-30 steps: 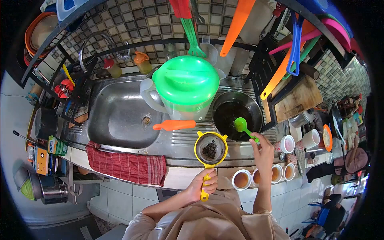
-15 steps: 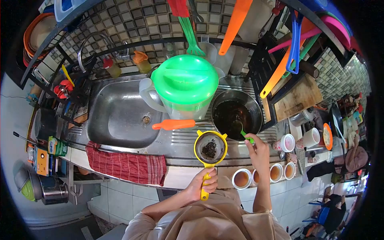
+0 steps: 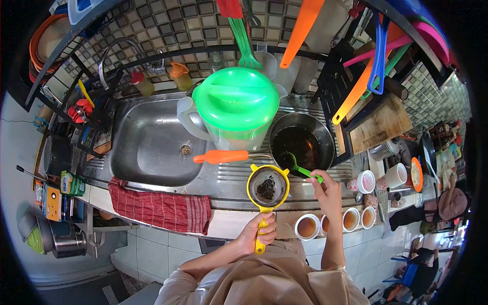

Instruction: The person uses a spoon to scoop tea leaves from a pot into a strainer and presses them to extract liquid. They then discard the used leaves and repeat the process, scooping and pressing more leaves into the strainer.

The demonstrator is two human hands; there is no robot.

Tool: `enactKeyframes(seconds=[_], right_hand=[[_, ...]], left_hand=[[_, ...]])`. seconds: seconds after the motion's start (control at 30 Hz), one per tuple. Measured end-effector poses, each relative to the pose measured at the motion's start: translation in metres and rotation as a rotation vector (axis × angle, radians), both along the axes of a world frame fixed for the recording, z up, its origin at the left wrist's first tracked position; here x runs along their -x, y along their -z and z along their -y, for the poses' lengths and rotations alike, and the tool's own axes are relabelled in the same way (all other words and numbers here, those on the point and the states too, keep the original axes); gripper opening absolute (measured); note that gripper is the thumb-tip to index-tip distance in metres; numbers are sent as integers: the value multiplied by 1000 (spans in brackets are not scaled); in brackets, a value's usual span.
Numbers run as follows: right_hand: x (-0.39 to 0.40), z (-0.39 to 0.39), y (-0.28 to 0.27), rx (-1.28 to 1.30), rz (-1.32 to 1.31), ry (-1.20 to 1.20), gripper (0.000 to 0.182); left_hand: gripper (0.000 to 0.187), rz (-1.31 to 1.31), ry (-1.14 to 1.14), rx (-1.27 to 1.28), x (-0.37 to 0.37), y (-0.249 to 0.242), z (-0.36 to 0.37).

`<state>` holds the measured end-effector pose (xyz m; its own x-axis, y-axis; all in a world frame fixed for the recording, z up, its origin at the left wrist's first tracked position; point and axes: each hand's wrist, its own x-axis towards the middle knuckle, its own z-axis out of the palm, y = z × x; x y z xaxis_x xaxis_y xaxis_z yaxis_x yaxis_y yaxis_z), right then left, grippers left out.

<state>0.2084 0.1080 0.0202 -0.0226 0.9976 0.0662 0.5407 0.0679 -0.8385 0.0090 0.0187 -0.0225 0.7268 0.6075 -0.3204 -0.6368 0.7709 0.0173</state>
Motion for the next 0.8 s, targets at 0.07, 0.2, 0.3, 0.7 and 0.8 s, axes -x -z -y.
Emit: enactKeyframes(seconds=[0.07, 0.2, 0.3, 0.7, 0.8], right_hand=[[1, 0, 0, -17, -7, 11, 12], [-3, 0, 2, -80, 125, 57, 12], [-3, 1, -1, -60, 179, 104, 14], [-6, 2, -3, -132, 244, 144, 19], [-6, 2, -5, -125, 251, 136, 19]], left_hand=[[28, 4, 2, 4, 0, 0, 0], [28, 4, 2, 7, 0, -1, -1], [28, 6, 4, 7, 0, -1, -1], [28, -13, 0, -3, 1, -3, -1], [28, -12, -5, 6, 0, -2, -1]])
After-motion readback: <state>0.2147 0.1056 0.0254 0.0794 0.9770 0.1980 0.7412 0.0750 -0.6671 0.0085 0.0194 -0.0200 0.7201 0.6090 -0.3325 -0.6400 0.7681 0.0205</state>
